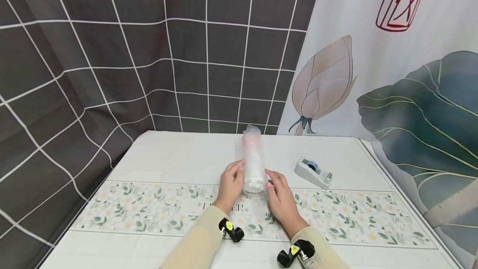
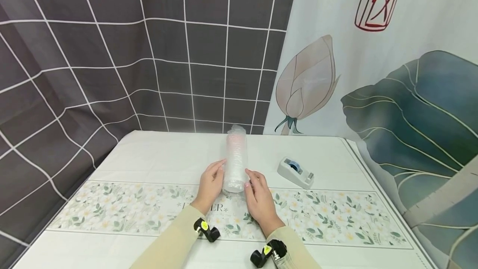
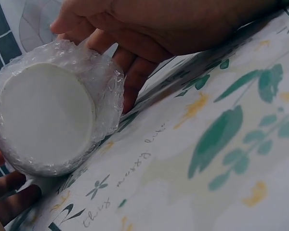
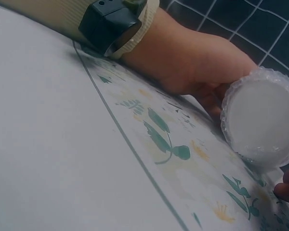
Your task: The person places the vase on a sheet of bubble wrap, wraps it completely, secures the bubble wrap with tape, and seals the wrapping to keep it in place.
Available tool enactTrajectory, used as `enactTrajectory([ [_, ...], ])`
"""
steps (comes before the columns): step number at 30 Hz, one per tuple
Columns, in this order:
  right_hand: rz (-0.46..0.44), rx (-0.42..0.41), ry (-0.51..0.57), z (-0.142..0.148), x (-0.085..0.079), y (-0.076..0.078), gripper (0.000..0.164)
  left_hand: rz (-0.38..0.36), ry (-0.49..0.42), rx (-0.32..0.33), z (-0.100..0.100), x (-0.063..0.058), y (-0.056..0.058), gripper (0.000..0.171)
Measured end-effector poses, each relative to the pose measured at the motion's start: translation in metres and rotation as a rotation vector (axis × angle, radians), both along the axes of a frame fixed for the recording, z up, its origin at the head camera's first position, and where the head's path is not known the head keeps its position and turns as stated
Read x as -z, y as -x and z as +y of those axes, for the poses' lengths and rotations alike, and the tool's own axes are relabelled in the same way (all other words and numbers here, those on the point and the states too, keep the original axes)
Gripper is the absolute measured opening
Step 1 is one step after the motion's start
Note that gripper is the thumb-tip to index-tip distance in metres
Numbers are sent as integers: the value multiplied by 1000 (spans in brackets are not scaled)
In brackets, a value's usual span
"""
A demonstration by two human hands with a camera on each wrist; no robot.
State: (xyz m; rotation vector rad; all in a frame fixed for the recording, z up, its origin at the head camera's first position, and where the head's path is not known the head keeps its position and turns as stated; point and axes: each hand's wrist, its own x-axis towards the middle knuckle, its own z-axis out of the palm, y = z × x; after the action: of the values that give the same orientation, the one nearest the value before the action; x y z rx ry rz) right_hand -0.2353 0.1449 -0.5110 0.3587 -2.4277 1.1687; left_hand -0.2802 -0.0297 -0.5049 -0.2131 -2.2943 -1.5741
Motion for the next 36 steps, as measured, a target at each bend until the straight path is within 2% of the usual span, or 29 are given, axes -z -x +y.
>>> enactTrajectory([
  [11,-1,2,-32,1,-2,0,40,-40,-25,-1,1,0,1,33],
  [20,-1,0,-27,1,0,1,40,4,-36,-57,0,-2,2,33],
  [36,-93,1,-8,2,1,0,43,-51,-68,-75,-4,3,2,34],
])
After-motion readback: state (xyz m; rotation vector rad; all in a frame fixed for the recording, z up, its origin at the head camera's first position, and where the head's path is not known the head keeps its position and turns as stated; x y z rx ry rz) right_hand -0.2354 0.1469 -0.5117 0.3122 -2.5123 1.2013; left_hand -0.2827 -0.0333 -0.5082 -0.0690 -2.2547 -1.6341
